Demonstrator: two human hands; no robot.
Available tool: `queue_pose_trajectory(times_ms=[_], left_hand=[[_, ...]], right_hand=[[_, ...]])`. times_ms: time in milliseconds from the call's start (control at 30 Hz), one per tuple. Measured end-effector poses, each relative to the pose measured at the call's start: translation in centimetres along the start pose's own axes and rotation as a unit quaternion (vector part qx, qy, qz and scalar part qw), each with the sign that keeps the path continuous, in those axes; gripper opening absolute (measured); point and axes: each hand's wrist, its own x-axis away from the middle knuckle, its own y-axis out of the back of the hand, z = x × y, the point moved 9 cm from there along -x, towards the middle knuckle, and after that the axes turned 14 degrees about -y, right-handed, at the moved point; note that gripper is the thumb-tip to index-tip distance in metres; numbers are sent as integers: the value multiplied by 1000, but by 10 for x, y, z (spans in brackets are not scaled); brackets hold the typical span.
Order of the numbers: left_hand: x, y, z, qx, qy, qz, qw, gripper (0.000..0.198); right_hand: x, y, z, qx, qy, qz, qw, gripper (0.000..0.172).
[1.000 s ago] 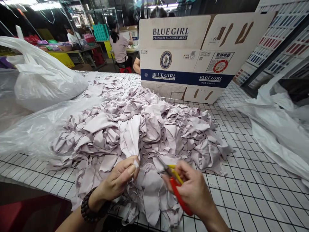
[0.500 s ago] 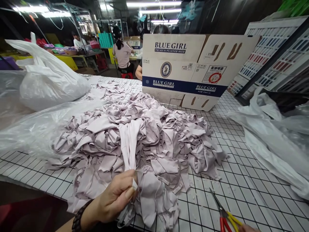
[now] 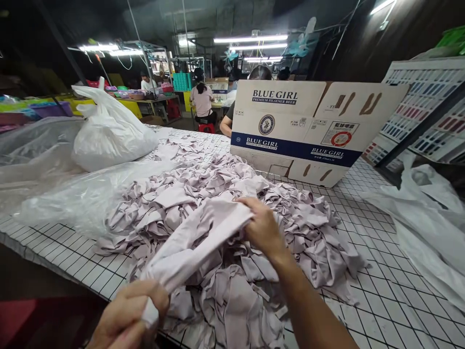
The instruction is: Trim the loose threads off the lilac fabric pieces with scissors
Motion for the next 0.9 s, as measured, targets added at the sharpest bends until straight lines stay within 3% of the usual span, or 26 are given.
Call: queue_pose_trajectory(times_ms=[67,133,200,300,400,500,567,633,667,733,767,800,833,900], left_hand=[[-1,9,13,29,10,-31,999,43],[-7,6,35,56,17,-14,998,46],[-13,3,70,57,63,-11,996,50],[-11,2,129,17,181,-23,983,49],[-2,4,158,-29,238,-1,971,41],[6,16,155,-183,267,49,945,34],[5,26,133,-331,265,60,904,28],[0,30,101,-419,235,11,877,28],[-2,24,86,-413,215,-17,885,29],[-2,-11,78,-279,202,-6,939,29],[3,-41,84,-159,220,37,962,31],[11,-77,90,-22,252,92,963,33],[22,-112,96,104,296,141,939,36],[40,-156,112,248,373,122,886,48]], right_hand=[[26,48,-11,5,-5,-77,997,27],[58,76,-19,26,3,-113,993,33],[85,71,-40,15,-59,-54,997,33],[120,34,-91,-47,-251,70,964,27],[139,12,-116,-83,-322,122,935,16],[138,9,-117,-105,-313,151,932,17],[135,10,-117,-125,-317,168,925,20],[132,9,-119,-154,-331,181,913,27],[132,7,-122,-174,-340,187,905,31],[132,0,-128,-221,-358,199,885,41],[132,-5,-132,-246,-365,203,875,44],[133,-9,-135,-269,-371,205,865,47],[133,-12,-139,-290,-376,203,857,48],[135,-17,-143,-322,-383,198,843,50]])
